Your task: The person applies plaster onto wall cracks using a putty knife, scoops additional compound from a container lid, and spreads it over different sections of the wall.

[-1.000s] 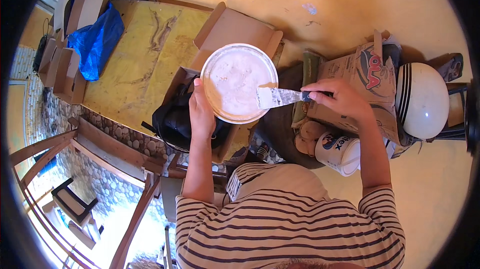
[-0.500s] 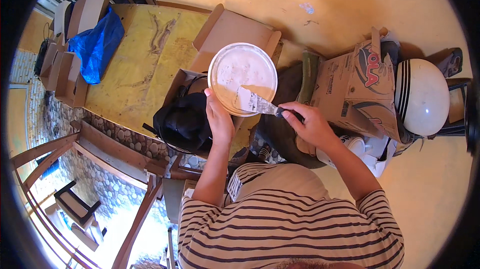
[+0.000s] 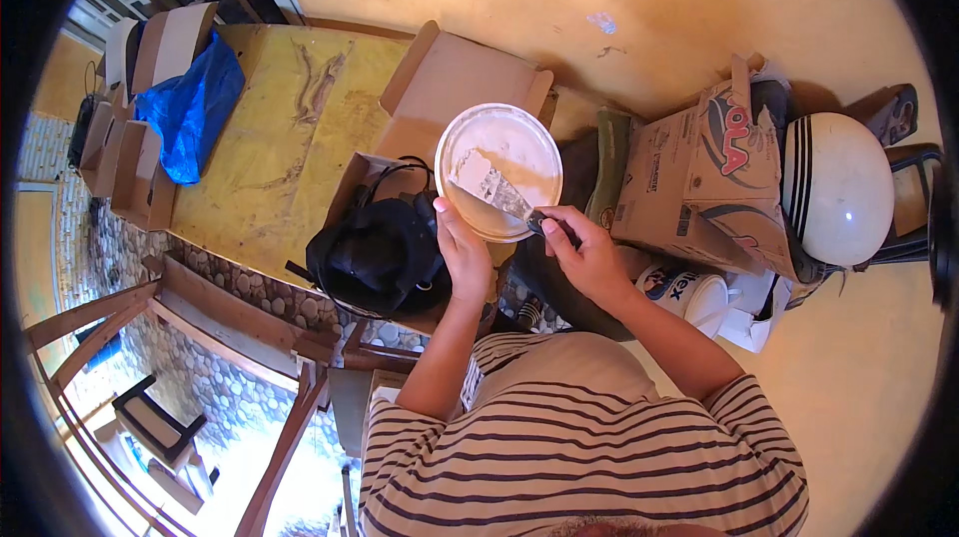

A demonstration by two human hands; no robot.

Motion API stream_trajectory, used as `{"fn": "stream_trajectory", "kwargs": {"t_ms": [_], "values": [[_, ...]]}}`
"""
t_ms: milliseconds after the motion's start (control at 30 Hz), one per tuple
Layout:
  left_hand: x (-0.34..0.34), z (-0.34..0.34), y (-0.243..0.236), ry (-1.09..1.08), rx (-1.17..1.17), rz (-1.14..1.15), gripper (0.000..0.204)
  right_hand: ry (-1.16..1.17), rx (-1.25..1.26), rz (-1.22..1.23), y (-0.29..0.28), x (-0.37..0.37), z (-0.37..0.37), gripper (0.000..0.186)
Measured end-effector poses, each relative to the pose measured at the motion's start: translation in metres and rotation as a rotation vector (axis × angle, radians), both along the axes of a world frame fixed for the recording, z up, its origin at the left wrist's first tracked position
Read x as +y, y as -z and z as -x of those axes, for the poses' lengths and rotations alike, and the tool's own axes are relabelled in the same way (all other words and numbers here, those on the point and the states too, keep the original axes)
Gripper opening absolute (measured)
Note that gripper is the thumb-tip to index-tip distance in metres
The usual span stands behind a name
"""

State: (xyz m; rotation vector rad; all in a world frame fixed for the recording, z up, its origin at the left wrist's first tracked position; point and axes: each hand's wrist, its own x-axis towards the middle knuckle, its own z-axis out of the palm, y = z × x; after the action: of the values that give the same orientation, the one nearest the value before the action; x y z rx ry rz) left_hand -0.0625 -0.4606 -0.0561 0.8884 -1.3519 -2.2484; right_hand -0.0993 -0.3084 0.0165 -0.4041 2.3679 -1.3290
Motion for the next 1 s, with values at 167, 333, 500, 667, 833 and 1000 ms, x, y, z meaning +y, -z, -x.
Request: {"fn": "stream_trajectory", "kwargs": {"t_ms": [167,333,500,667,833,1000], "values": [[-0.003,0.001,-0.007,-0.061,-0.002,-0.112,0.067,0.132,-0.199,0.12,-0.006,0.01,0.02,0.027],[-0.016,-0.005,0.01,-0.124,-0.013,-0.131,0.069,0.292,-0.02,-0.126,-0.013,0.039,0.089,0.038],[-0.02,-0.002,0.011,-0.148,-0.002,-0.186,0.069,0.321,0.272,-0.517,-0.017,0.071,0.187,0.046],[-0.018,-0.002,0.015,-0.146,-0.017,-0.201,0.07,0.291,0.317,-0.807,-0.035,0.072,0.257,0.039],[-0.025,-0.011,0.015,-0.128,-0.02,-0.214,0.07,0.172,0.237,-0.913,-0.047,0.069,0.316,0.032],[-0.03,-0.017,0.022,-0.152,-0.06,-0.185,0.07,0.285,0.059,-0.866,-0.075,0.045,0.332,0.029]]}}
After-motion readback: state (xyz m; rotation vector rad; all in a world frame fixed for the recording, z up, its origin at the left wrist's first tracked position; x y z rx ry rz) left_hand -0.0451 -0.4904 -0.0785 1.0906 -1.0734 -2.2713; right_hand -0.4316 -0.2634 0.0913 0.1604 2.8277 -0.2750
